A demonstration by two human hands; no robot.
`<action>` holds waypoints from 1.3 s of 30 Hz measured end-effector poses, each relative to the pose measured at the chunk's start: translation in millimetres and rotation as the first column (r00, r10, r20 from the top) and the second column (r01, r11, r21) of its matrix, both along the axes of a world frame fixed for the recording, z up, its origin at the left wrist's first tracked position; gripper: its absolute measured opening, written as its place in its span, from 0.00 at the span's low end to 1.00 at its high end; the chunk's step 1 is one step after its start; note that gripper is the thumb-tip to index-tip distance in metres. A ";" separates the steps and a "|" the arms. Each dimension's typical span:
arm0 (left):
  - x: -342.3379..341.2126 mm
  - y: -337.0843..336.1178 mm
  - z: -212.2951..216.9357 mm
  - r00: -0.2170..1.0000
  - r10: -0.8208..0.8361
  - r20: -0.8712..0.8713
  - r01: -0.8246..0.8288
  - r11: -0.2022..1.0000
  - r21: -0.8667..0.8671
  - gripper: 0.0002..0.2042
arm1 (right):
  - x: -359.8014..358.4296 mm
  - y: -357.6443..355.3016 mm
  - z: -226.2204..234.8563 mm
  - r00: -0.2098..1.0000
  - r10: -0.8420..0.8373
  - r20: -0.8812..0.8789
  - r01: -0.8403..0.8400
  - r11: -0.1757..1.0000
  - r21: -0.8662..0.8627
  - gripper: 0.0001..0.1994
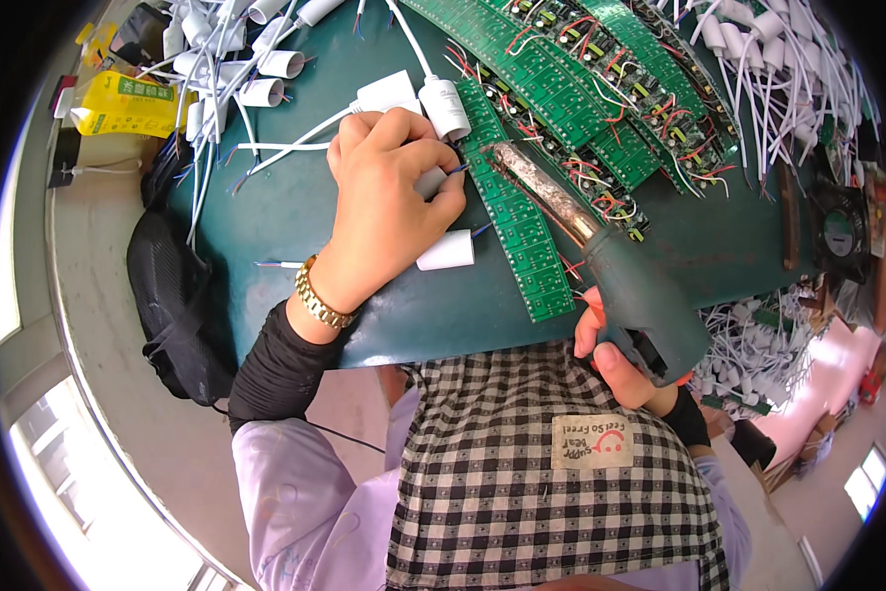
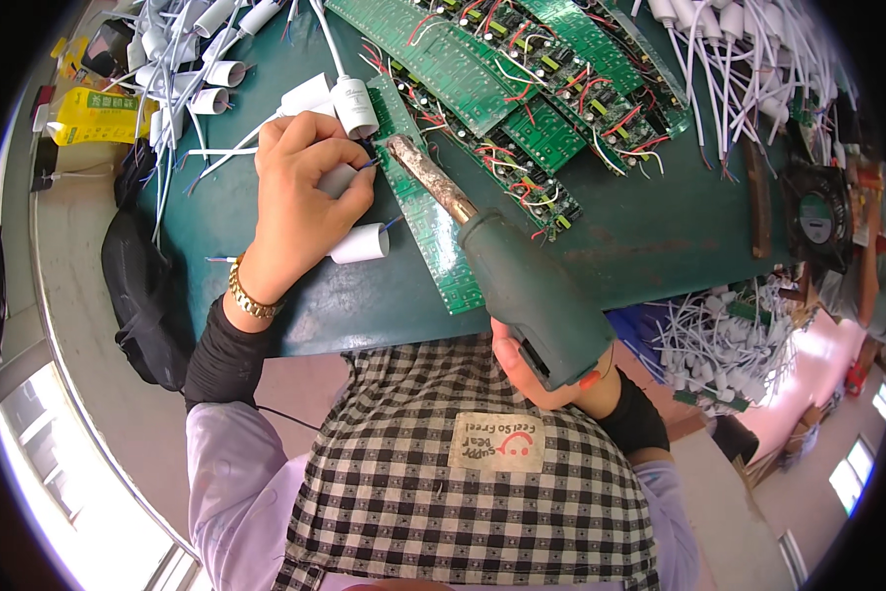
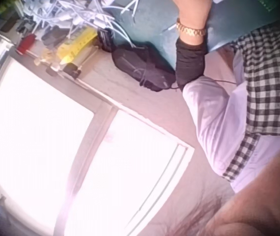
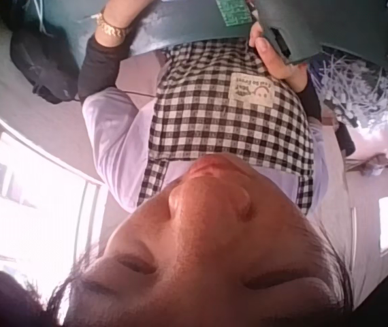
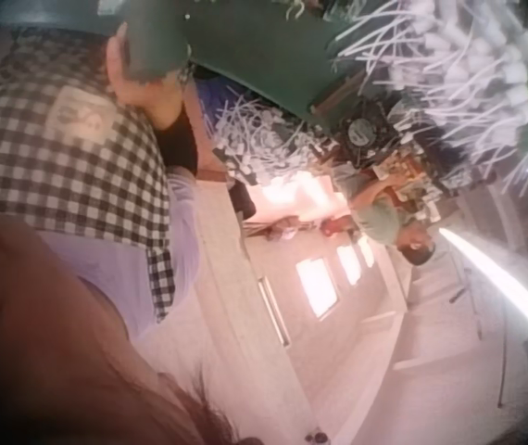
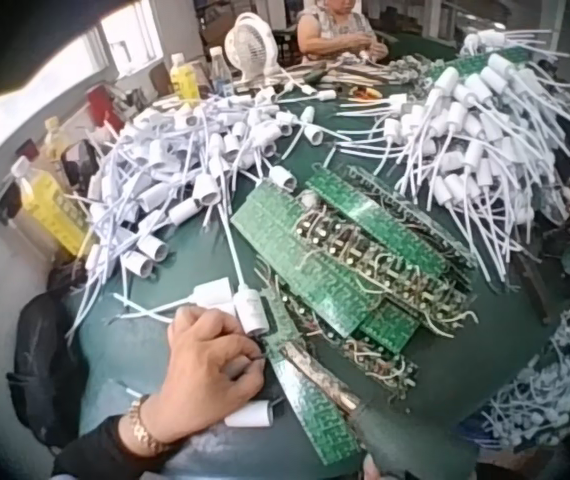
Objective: The person applies hot glue to electronic components using a hot glue gun, then attaches the components to circuit boards.
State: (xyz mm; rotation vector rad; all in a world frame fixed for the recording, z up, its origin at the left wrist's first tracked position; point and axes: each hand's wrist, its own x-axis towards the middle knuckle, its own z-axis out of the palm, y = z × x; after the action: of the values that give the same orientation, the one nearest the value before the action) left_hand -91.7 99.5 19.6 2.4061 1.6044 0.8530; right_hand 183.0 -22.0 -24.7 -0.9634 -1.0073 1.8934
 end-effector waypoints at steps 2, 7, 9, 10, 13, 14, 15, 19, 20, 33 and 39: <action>0.5 0.0 -0.3 1.000 -0.001 0.004 0.001 1.000 0.005 0.05 | -4.4 9.2 8.4 0.911 0.047 0.410 -0.221 0.894 0.390 0.24; 0.7 -0.2 -1.6 1.000 -0.001 0.003 0.001 1.000 0.010 0.05 | -8.1 13.0 13.6 0.888 0.065 0.455 -0.258 0.889 0.378 0.20; -0.3 0.1 -1.6 1.000 0.002 -0.005 -0.002 1.000 0.013 0.05 | -7.8 14.7 16.9 0.872 0.072 0.483 -0.293 0.868 0.400 0.18; -0.6 0.0 -1.2 1.000 0.005 -0.001 -0.005 1.000 0.010 0.05 | -7.4 15.0 18.6 0.871 0.082 0.485 -0.313 0.853 0.418 0.17; 0.0 0.9 -2.2 1.000 0.000 -0.007 0.000 1.000 0.014 0.05 | -7.0 15.3 16.7 0.871 0.082 0.484 -0.327 0.832 0.448 0.15; 0.1 1.0 -2.1 1.000 -0.001 -0.003 0.001 1.000 0.022 0.05 | -7.4 15.2 16.7 0.873 0.068 0.482 -0.321 0.825 0.465 0.15; 0.2 1.0 -2.3 1.000 -0.001 0.000 0.001 1.000 0.030 0.05 | -7.0 14.9 15.1 0.871 0.072 0.486 -0.326 0.825 0.462 0.15; -0.7 2.2 -5.7 1.000 -0.002 0.017 0.001 0.999 0.039 0.05 | -18.0 13.5 21.7 0.980 0.049 0.194 -0.119 0.922 0.369 0.20; -0.7 2.1 -5.8 1.000 -0.007 0.024 0.006 0.999 0.046 0.05 | -22.6 12.7 26.7 0.995 -0.048 0.092 0.020 0.960 0.279 0.23; -1.1 0.6 -5.9 0.999 -0.015 0.029 0.014 0.998 0.059 0.05 | -26.4 12.7 23.6 0.985 -0.174 -0.003 0.169 0.953 0.251 0.29; -1.9 -1.0 -1.0 0.998 -0.056 0.010 0.055 0.996 0.072 0.06 | -27.2 16.4 21.9 0.974 -0.214 -0.071 0.225 0.911 0.346 0.27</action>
State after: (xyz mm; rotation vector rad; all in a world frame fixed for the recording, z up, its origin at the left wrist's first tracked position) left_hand -93.6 98.5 18.6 2.4762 1.5204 0.9287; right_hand 155.8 -5.6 -2.9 -0.7948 -1.1224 1.4733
